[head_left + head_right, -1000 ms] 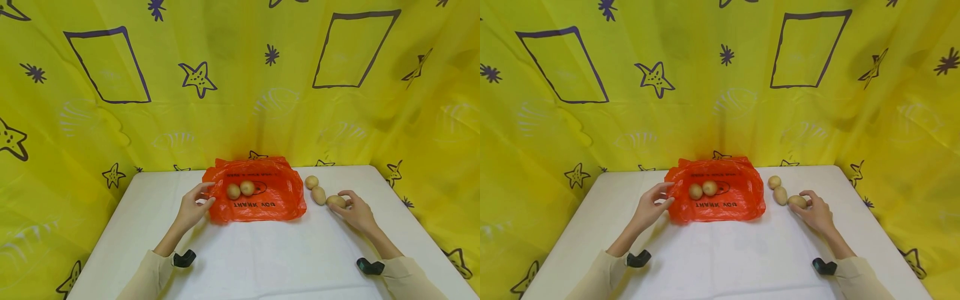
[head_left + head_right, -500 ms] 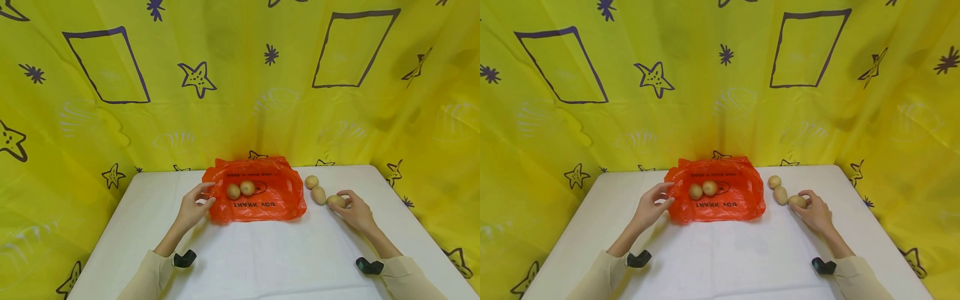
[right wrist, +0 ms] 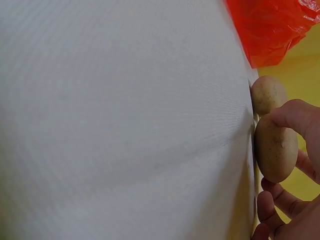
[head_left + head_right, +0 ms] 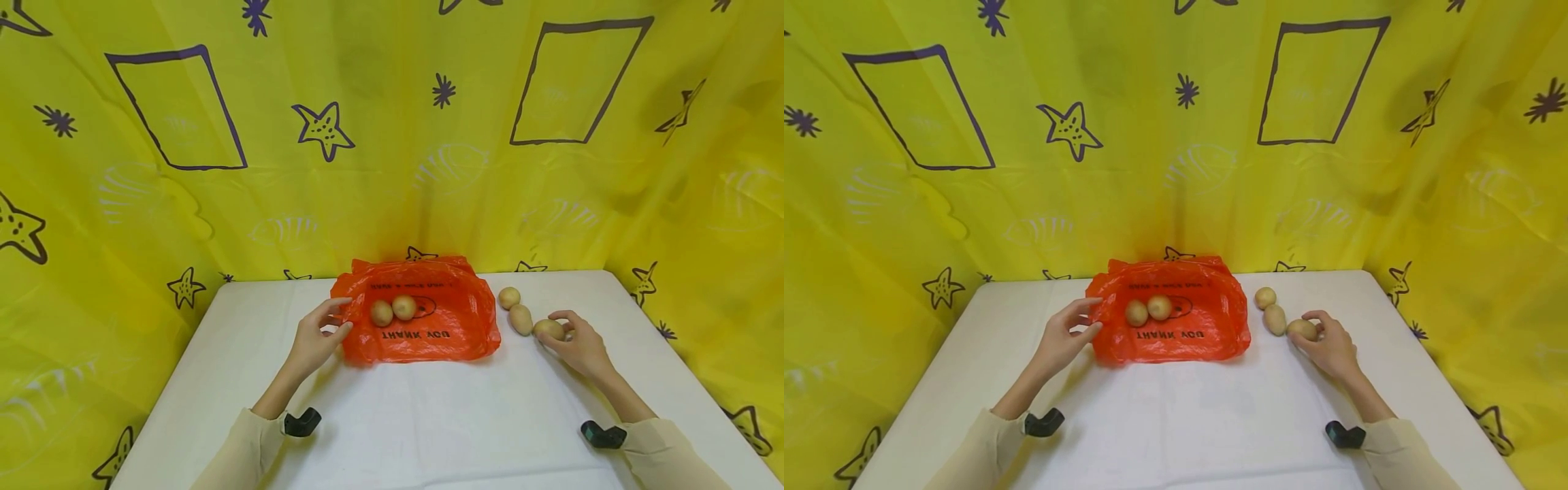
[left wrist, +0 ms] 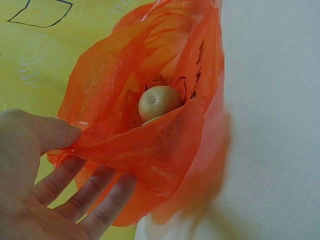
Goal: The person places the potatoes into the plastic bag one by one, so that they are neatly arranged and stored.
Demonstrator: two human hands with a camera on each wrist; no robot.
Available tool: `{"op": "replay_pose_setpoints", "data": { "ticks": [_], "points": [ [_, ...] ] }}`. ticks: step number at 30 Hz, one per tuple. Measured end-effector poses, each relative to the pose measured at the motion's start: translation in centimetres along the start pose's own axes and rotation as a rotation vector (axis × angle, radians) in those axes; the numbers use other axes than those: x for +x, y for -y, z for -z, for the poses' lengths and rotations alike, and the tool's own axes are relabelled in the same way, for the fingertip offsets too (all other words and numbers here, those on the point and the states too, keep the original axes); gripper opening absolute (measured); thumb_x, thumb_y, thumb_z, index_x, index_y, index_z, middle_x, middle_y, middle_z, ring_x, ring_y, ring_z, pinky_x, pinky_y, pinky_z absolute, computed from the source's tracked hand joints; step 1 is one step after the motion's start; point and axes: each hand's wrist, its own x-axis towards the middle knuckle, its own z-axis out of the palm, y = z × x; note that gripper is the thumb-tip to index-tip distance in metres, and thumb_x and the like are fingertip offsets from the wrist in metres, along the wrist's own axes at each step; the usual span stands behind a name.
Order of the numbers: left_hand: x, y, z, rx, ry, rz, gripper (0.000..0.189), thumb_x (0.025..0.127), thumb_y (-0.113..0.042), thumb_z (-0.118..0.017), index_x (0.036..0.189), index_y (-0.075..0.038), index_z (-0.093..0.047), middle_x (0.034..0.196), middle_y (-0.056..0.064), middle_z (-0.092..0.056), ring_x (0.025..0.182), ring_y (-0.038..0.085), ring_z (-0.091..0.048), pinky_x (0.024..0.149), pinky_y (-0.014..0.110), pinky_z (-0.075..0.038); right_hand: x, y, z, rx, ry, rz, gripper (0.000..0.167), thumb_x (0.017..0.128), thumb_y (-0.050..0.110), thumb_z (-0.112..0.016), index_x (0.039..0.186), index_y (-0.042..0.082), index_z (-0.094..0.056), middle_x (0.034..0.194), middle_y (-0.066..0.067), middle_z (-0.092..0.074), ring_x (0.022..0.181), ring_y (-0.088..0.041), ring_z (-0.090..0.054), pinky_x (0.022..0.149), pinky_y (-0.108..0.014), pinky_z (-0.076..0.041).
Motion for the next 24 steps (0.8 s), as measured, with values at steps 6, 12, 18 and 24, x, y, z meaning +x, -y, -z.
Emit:
{"op": "replay_pose_setpoints", "data": {
  "ticks": [6,12,18,24],
  "points": [
    [-0.1,0.1,0.0,-0.007,-0.001,-0.007,0.04,0.092,0.0,-0.074,0.129,-0.012,-0.068,0.105,0.011,-0.069,0.092,0.028,-0.068,0.067,0.026,-0.059,-0.1,0.3,0.0,0.007,0.003,0.015,0.052,0.091,0.025,-0.079,0.129,0.0,-0.054,0.107,-0.025,-0.057,0.09,-0.033,-0.054,0.068,-0.034,-0.042],
    [-0.1,0.2,0.0,-0.008,-0.006,-0.025,0.041,0.091,0.001,-0.074,0.129,-0.012,-0.068,0.103,0.012,-0.069,0.09,0.029,-0.068,0.067,0.025,-0.058,-0.2,0.4,0.1,0.016,-0.003,0.037,0.051,0.09,0.022,-0.08,0.128,0.001,-0.055,0.108,-0.024,-0.055,0.089,-0.033,-0.054,0.068,-0.034,-0.041],
    [-0.2,-0.3,0.0,-0.005,-0.007,-0.022,0.039,0.092,0.001,-0.073,0.129,-0.01,-0.068,0.103,0.014,-0.069,0.091,0.03,-0.068,0.068,0.023,-0.057,-0.4,0.8,0.3,0.027,-0.011,0.054,0.05,0.089,0.023,-0.081,0.128,0.003,-0.057,0.109,-0.022,-0.055,0.083,-0.027,-0.05,0.064,-0.031,-0.04],
    [-0.9,-4.1,0.3,0.005,-0.016,-0.023,0.037,0.09,0.009,-0.07,0.127,0.004,-0.065,0.102,0.025,-0.067,0.09,0.041,-0.066,0.067,0.021,-0.055,-0.6,1.5,0.9,0.027,-0.001,0.061,0.051,0.09,0.026,-0.081,0.129,0.003,-0.057,0.116,-0.025,-0.055,0.089,-0.031,-0.051,0.068,-0.034,-0.04]
  ]
}}
